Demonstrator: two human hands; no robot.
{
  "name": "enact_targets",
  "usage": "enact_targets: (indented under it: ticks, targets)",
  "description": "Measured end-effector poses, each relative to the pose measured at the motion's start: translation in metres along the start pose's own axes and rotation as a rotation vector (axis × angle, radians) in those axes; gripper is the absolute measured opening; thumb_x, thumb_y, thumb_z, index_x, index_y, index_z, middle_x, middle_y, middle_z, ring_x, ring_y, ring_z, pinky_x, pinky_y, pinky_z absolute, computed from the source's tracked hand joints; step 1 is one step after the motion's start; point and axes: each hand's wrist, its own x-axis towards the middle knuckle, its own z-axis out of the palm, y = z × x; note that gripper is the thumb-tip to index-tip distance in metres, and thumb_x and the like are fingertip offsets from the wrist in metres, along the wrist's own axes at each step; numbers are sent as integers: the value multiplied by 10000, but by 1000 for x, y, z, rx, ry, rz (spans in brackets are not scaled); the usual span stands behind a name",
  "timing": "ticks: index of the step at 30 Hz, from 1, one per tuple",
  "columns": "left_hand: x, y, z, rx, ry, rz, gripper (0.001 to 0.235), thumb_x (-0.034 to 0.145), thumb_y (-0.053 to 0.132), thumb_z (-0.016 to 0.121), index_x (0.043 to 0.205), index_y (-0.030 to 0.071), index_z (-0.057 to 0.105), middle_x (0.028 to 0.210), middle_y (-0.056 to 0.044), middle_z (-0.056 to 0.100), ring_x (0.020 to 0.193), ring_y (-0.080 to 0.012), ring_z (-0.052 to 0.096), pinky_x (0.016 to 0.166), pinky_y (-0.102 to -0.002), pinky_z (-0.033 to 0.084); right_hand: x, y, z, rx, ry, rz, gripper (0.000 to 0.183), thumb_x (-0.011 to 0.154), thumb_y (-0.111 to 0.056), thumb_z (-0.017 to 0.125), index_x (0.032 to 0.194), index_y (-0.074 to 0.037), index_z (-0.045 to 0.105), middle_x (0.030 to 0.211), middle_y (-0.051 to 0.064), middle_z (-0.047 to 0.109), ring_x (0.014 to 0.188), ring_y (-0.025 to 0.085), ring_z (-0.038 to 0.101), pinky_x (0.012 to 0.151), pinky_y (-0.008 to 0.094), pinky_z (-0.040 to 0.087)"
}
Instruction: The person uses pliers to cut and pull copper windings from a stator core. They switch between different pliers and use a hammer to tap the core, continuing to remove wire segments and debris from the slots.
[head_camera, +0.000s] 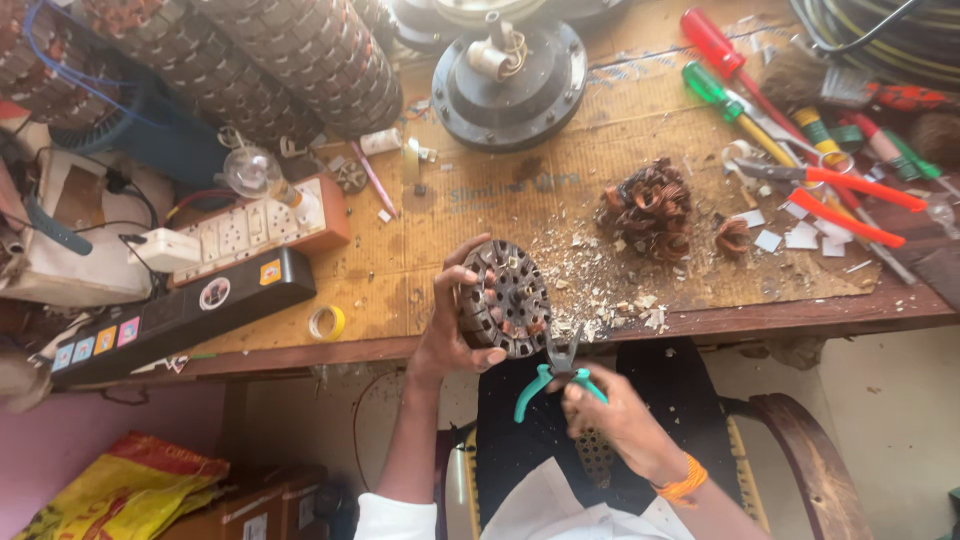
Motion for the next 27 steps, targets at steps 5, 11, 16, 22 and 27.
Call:
enact_targets:
  ticks: [5, 11, 16, 22, 27]
  targets:
    - [-8, -4, -4, -57, -31, -27, 934, 739, 506, 918, 1439, 299, 335, 1678, -221, 244, 1421, -343, 440, 1206, -489, 486, 1, -4, -9, 359, -609, 189, 687, 935, -250, 653, 1533, -104, 347, 1582, 189, 374, 1502, 320, 329, 1148, 547, 398]
    - [-8, -5, -5, 40, -36, -23, 959, 713, 527, 912, 1446, 284, 343, 1693, -250, 246, 1435, -355, 439, 1179, -466, 511, 20, 5, -8, 652, -829, 178, 554, 1007, -243, 614, 1462, -40, 373, 1434, 218, 520, 1414, 436, 485, 1145, 683, 394]
    - [-7, -2, -4, 27, -14, -25, 940, 743, 575, 888, 1438, 280, 328, 1670, -250, 251, 1426, -363, 478, 1186, -480, 536, 8, 7, 4, 959, -808, 334, 421, 1011, -251, 602, 1352, -40, 474, 963, 79, 555, 893, 214, 579, 806, 473, 534]
    - [-7, 2, 1, 71, 36, -7, 908, 785, 623, 827, 1458, 281, 323, 1667, -247, 273, 1425, -364, 479, 1194, -481, 493, -3, -1, 6, 50, -270, 113, 146, 952, -52, 576, 1092, -19, 550, 826, 38, 535, 699, 173, 504, 584, 330, 453]
    - [-8, 2, 4, 117, 44, 59, 894, 780, 602, 822, 1465, 302, 331, 1635, -234, 285, 1441, -356, 460, 1201, -470, 492, 28, 35, 36, -789, 402, -552, 232, 904, 8, 637, 1111, -8, 532, 776, 155, 632, 636, 317, 648, 558, 385, 493]
